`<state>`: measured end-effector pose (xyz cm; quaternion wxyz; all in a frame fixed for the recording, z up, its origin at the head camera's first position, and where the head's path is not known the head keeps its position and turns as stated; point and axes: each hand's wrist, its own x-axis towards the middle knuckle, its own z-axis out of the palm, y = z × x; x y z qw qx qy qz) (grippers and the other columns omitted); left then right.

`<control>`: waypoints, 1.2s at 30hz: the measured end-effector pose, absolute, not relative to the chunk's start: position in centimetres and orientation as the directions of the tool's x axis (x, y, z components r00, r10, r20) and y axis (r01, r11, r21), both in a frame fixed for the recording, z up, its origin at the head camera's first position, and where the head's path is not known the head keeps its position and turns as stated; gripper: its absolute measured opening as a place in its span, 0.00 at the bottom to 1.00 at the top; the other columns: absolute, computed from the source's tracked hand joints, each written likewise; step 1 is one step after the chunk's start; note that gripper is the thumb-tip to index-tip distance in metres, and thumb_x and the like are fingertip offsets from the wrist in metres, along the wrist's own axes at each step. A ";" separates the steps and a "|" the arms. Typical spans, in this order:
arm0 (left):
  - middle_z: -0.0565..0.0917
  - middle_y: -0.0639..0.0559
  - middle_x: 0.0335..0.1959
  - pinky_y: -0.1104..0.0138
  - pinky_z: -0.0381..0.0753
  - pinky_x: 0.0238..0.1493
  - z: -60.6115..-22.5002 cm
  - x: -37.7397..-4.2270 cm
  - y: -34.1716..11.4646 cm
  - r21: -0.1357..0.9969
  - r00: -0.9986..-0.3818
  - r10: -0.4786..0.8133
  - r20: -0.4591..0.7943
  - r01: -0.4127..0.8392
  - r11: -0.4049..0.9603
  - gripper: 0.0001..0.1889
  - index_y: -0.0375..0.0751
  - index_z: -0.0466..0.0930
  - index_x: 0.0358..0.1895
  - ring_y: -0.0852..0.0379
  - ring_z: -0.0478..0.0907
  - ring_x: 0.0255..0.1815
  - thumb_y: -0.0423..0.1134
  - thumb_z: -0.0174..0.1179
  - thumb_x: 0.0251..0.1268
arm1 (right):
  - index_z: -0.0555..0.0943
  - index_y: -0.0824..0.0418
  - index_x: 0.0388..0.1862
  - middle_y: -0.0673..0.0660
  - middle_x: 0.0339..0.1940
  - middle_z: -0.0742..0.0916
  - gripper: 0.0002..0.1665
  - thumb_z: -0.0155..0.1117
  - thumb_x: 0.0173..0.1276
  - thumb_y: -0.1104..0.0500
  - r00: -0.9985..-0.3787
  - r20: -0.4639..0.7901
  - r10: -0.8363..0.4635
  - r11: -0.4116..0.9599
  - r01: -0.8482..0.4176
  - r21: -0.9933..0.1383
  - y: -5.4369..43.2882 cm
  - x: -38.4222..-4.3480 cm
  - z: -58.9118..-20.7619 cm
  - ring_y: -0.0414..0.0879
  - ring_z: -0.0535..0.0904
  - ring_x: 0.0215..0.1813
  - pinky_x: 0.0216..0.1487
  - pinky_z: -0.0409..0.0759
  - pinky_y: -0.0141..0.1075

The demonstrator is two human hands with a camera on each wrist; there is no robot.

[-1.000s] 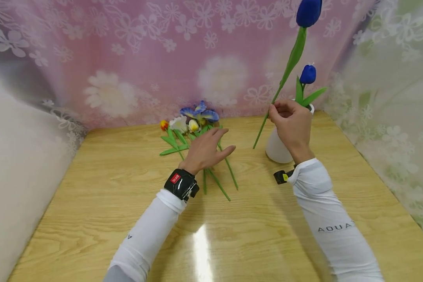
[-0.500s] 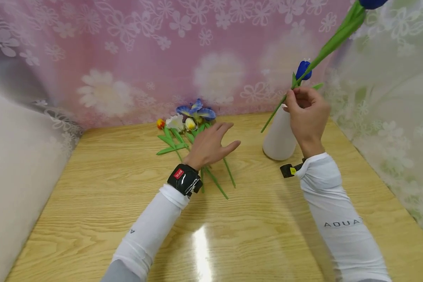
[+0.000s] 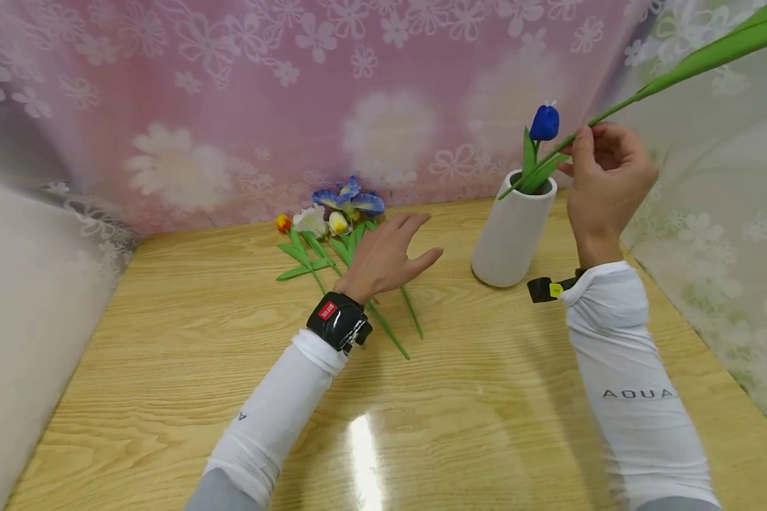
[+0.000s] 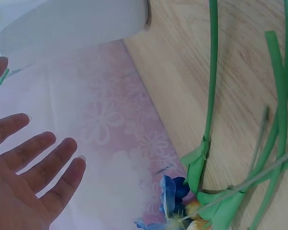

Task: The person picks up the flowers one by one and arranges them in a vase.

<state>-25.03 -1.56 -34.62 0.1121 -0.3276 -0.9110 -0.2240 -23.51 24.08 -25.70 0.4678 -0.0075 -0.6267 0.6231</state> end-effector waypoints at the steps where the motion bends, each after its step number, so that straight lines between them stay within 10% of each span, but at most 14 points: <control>1: 0.70 0.48 0.66 0.56 0.76 0.47 -34.6 -25.0 -1.5 0.332 -0.758 0.548 0.354 0.650 0.683 0.33 0.48 0.65 0.70 0.50 0.76 0.54 0.62 0.50 0.68 | 0.84 0.66 0.32 0.60 0.30 0.85 0.05 0.67 0.63 0.64 -0.554 0.579 0.598 0.226 -0.577 -0.785 24.2 -23.6 -25.6 0.48 0.83 0.31 0.30 0.80 0.28; 16: 0.70 0.48 0.66 0.58 0.77 0.46 -34.2 -25.2 0.2 0.337 -0.732 0.569 0.374 0.679 0.652 0.32 0.47 0.66 0.69 0.50 0.78 0.51 0.60 0.51 0.68 | 0.84 0.65 0.32 0.61 0.30 0.84 0.05 0.66 0.64 0.62 -0.466 0.597 0.653 0.284 -0.581 -0.763 26.0 -23.2 -24.8 0.47 0.84 0.32 0.33 0.81 0.29; 36: 0.71 0.48 0.65 0.57 0.76 0.48 -35.8 -25.0 0.3 0.379 -0.746 0.566 0.353 0.666 0.642 0.32 0.48 0.66 0.70 0.50 0.75 0.55 0.60 0.52 0.68 | 0.86 0.67 0.42 0.46 0.27 0.83 0.13 0.63 0.68 0.58 -0.659 0.578 0.482 0.552 -0.284 -0.784 26.8 -23.9 -27.9 0.39 0.79 0.29 0.35 0.75 0.23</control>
